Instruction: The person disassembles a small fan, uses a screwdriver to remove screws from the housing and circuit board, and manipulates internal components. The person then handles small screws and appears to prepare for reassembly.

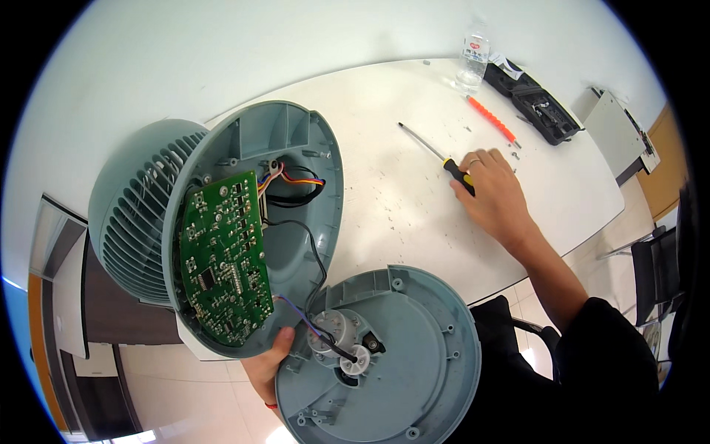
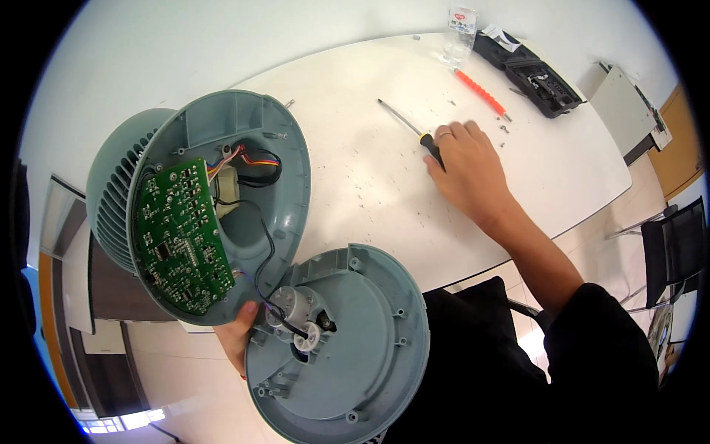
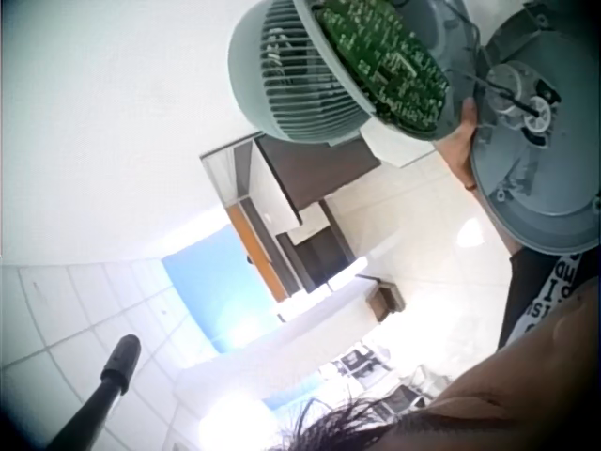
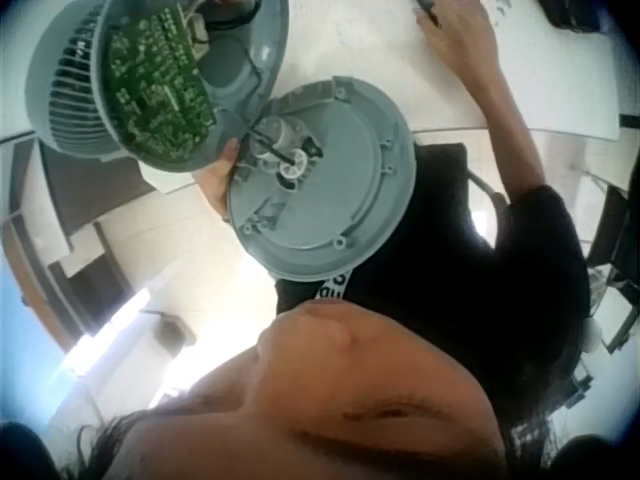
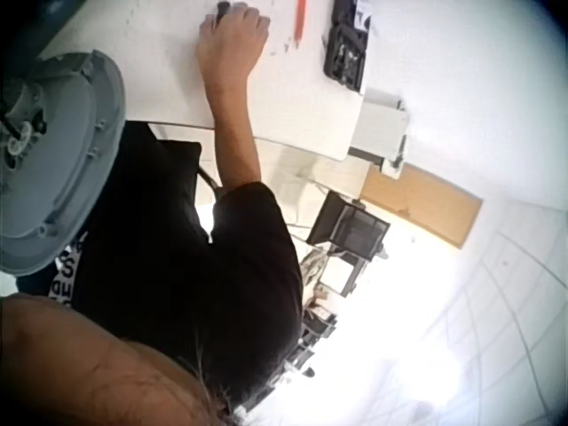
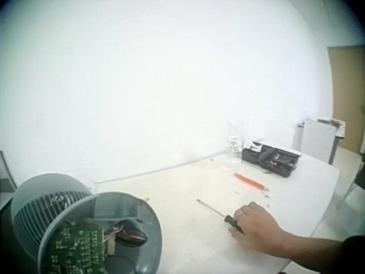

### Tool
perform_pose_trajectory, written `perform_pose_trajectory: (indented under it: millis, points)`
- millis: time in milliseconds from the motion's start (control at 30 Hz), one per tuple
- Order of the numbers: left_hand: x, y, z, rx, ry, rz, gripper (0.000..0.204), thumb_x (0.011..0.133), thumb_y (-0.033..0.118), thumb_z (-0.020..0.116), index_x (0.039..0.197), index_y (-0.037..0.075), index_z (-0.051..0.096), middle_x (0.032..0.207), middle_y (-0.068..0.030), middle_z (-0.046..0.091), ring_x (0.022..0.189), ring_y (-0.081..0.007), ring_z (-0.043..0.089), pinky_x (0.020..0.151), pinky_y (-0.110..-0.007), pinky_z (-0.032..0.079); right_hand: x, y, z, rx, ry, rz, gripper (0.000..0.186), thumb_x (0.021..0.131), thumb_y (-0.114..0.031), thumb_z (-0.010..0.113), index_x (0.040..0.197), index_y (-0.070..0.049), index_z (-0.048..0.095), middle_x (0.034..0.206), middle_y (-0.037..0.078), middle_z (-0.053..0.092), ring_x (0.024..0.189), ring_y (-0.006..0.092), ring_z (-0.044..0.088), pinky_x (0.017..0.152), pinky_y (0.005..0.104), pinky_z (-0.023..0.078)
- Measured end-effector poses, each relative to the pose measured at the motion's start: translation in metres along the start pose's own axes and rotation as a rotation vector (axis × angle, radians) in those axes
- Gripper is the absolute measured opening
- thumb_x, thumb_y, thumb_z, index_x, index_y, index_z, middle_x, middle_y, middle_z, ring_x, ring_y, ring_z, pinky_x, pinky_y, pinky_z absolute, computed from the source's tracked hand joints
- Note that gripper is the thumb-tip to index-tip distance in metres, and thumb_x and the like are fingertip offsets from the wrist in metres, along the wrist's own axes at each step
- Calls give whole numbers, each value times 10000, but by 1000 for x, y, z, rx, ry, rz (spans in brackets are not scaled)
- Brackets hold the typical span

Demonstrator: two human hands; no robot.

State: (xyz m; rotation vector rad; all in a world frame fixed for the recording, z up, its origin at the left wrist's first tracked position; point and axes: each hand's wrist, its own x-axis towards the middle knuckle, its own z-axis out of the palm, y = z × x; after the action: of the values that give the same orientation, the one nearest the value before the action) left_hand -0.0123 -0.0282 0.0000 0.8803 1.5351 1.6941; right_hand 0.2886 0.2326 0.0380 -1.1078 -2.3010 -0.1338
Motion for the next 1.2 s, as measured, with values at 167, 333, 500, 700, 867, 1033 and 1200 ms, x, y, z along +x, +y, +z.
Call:
perform_pose_trajectory:
  millis: [167,333,500,700,867,1033,1200]
  points:
    - [7,-15,-10,84,-29,78,594,719,114,816,1258,-20,605,1218,-116,621,1122,-242,576,1011,-370,429,45,-47,-24,398,103,-164,138,851,-136,704,816,-11,657,824,102,666,821,309,612,752,401,492]
    - [5,-13,-18,144,-46,101,549,720,93,811,1227,-28,637,1215,-127,642,1123,-254,586,1010,-379,435,73,-93,-8,494,70,-178,235,884,-235,670,817,-13,709,756,103,682,782,290,642,707,388,506]
    - [6,-13,-10,80,-22,107,537,711,105,822,1204,-26,651,1189,-119,655,1110,-249,594,999,-373,442,85,-106,9,533,-46,13,319,890,-296,648,881,4,755,719,145,688,674,327,664,639,406,519]
    - [6,-16,-9,55,-16,137,535,706,113,831,1193,-27,660,1178,-116,663,1090,-243,604,978,-372,456,81,-110,20,673,12,17,233,878,-220,653,869,-8,749,716,167,661,672,352,638,647,419,506]
    - [9,-9,-11,192,-55,179,525,713,136,833,1185,-26,668,1173,-115,667,1083,-248,607,973,-375,460,79,-109,28,607,154,-109,125,822,-117,711,871,-8,744,746,109,674,661,251,628,616,365,496]
    - [9,-7,-10,183,-44,160,530,713,146,835,1185,-27,665,1170,-114,666,1084,-252,605,977,-376,456,80,-108,36,502,327,-228,95,765,-38,743,858,-49,729,729,51,668,652,203,614,592,332,490]
    - [9,-8,-11,173,-60,157,524,719,130,818,1193,-24,658,1178,-113,661,1094,-253,598,985,-378,450,80,-105,38,452,412,-254,108,747,-14,748,828,-74,711,722,18,668,635,188,608,589,319,496]
